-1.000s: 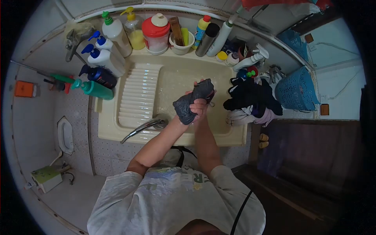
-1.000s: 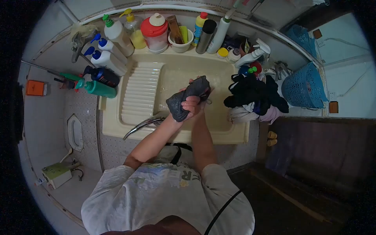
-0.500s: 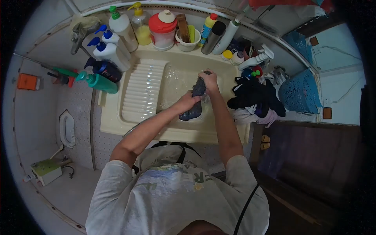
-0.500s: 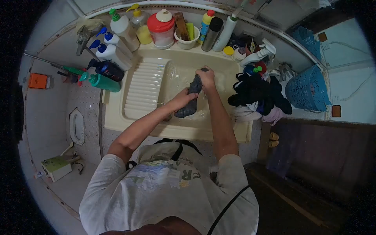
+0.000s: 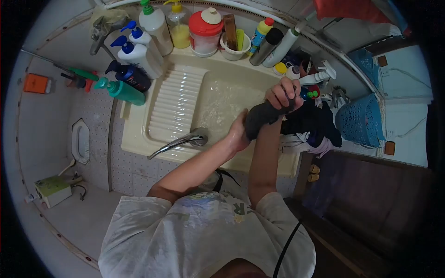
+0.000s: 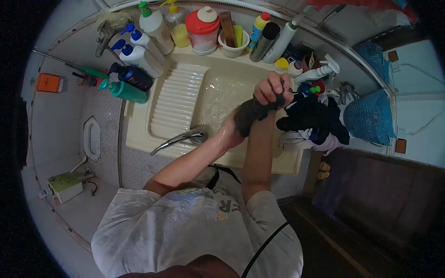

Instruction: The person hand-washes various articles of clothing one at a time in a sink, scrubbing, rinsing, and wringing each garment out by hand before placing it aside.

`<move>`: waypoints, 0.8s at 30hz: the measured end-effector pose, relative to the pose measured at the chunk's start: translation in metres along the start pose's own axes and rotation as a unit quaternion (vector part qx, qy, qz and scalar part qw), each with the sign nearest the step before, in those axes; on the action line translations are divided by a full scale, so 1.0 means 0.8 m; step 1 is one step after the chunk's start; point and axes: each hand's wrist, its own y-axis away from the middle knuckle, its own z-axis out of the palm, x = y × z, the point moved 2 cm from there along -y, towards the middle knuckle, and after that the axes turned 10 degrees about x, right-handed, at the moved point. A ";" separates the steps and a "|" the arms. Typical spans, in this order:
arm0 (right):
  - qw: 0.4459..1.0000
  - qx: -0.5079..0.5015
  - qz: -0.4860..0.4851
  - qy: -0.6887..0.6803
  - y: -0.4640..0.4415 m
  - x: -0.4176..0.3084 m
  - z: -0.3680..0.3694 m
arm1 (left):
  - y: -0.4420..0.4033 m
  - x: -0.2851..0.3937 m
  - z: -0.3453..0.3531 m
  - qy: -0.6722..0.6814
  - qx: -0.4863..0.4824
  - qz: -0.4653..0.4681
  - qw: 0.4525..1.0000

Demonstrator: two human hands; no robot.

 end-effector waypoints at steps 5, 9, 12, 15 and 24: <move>0.989 -0.123 0.084 0.027 -0.034 0.024 0.034 | 0.029 0.005 0.027 0.051 -0.075 -0.276 0.957; 0.992 -0.116 -0.017 0.051 -0.012 -0.004 0.034 | 0.008 0.028 0.006 0.120 0.071 -0.103 0.985; 0.918 0.304 -0.096 0.234 0.025 -0.020 0.008 | -0.024 0.096 -0.009 0.085 0.146 0.086 0.982; 0.799 0.522 -0.126 0.272 0.094 -0.013 -0.068 | -0.027 0.139 0.002 0.063 0.160 0.205 0.963; 0.703 0.606 0.068 0.365 0.162 -0.006 -0.147 | 0.025 0.084 0.049 -0.649 -0.221 0.581 0.438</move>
